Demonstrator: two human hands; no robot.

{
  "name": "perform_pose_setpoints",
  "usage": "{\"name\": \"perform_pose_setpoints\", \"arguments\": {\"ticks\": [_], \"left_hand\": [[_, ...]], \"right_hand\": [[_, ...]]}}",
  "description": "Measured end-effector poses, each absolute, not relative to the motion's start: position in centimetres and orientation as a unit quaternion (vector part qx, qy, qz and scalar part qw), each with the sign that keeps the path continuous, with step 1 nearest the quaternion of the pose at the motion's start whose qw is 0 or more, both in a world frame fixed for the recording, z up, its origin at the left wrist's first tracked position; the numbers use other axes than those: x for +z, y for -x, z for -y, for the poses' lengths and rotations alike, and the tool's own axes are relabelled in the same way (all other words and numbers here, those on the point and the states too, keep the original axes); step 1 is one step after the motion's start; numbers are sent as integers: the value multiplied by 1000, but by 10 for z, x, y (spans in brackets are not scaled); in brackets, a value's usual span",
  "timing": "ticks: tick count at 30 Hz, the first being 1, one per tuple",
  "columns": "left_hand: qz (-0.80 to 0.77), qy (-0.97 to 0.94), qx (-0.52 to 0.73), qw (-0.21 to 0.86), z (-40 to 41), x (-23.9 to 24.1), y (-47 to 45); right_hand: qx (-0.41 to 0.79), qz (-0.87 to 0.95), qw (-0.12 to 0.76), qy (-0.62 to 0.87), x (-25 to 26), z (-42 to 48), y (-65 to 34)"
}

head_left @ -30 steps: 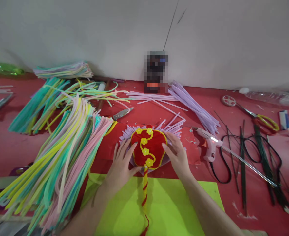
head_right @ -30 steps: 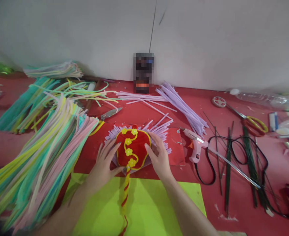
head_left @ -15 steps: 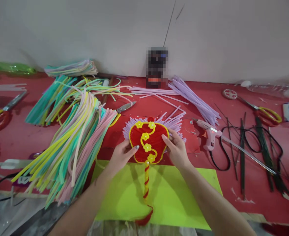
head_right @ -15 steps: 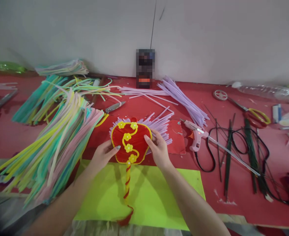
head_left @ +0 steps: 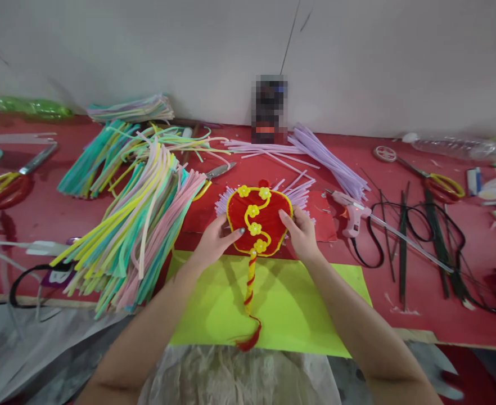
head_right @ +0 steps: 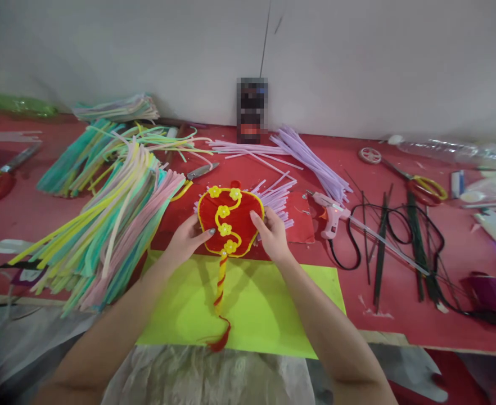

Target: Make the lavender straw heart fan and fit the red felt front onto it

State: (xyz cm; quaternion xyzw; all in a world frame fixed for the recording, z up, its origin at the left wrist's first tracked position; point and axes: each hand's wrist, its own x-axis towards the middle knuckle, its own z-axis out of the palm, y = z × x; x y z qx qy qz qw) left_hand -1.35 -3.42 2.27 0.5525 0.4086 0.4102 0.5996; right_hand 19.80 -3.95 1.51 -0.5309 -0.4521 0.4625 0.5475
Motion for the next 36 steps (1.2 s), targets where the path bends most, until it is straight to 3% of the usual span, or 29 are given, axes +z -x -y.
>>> {"name": "perform_pose_setpoints", "arguments": {"ticks": [7, 36], "left_hand": [[-388, -572, 426, 584, 39, 23, 16], [-400, -578, 412, 580, 43, 31, 13]], "right_hand": [[511, 409, 570, 496, 13, 40, -194], [496, 431, 568, 496, 7, 39, -198]]}}
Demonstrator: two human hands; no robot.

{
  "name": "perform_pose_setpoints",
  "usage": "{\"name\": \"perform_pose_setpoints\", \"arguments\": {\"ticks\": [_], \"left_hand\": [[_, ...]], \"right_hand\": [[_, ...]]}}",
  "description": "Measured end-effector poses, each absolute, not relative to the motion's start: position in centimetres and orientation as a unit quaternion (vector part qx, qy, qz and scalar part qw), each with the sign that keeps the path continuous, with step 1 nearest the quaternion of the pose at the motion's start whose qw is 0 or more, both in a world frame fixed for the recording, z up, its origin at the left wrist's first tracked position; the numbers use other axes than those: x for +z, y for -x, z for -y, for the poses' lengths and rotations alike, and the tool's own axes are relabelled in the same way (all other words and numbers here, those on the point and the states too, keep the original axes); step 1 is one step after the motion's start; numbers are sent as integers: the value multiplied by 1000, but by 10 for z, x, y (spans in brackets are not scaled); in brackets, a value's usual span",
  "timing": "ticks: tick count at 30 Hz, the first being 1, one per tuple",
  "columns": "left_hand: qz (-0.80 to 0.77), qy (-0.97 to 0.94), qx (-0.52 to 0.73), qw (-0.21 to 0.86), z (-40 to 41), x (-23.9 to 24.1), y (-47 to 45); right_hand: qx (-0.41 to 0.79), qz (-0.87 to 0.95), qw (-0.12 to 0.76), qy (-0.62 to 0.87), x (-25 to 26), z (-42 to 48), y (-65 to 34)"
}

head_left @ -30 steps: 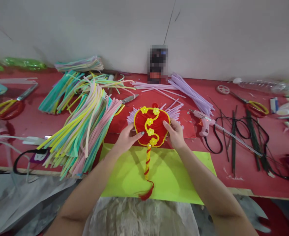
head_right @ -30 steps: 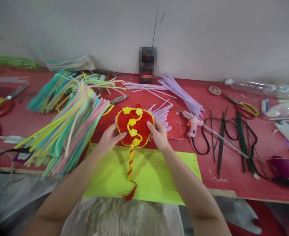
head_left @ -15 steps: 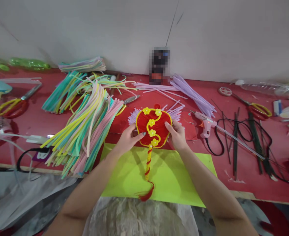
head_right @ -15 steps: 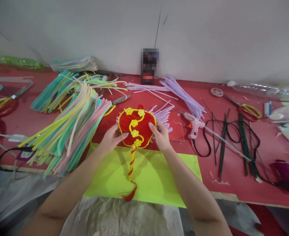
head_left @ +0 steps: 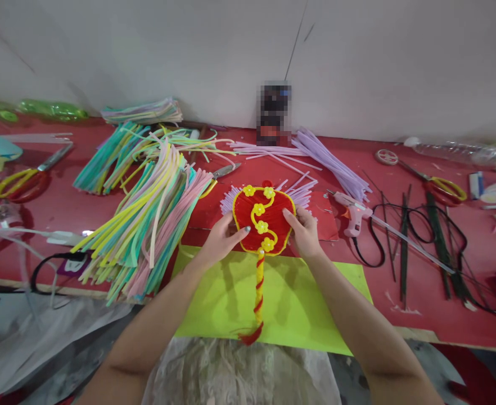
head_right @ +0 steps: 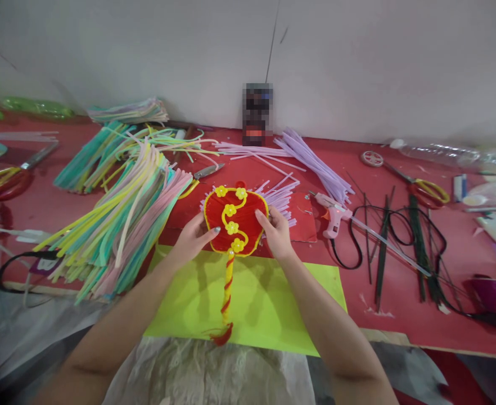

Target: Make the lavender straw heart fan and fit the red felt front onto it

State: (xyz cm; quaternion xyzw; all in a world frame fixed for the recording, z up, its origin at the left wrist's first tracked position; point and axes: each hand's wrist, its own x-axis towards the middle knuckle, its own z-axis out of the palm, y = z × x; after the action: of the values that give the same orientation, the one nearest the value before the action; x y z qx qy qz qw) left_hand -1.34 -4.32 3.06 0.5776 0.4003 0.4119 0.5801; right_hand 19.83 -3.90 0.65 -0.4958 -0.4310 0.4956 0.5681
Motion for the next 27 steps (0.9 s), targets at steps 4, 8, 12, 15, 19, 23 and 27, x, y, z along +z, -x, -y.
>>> {"name": "perform_pose_setpoints", "arguments": {"ticks": [4, 8, 12, 15, 19, 23, 27], "left_hand": [[-425, -570, 394, 582, 44, 31, 13], [-467, -545, 376, 586, 44, 29, 14], [-449, -555, 384, 586, 45, 28, 15], [-439, -564, 384, 585, 45, 28, 16], [-442, -560, 381, 588, 44, 26, 16], [-444, -546, 396, 589, 46, 26, 15], [-364, -534, 436, 627, 47, 29, 16]], "right_hand": [[490, 450, 554, 501, 12, 43, -196], [491, 470, 542, 494, 18, 47, -192], [492, 479, 541, 485, 22, 50, -189], [479, 485, 544, 489, 25, 50, -188], [469, 488, 544, 496, 27, 50, -189], [492, 471, 541, 493, 22, 49, -189], [550, 382, 561, 487, 14, 45, -185]]}}
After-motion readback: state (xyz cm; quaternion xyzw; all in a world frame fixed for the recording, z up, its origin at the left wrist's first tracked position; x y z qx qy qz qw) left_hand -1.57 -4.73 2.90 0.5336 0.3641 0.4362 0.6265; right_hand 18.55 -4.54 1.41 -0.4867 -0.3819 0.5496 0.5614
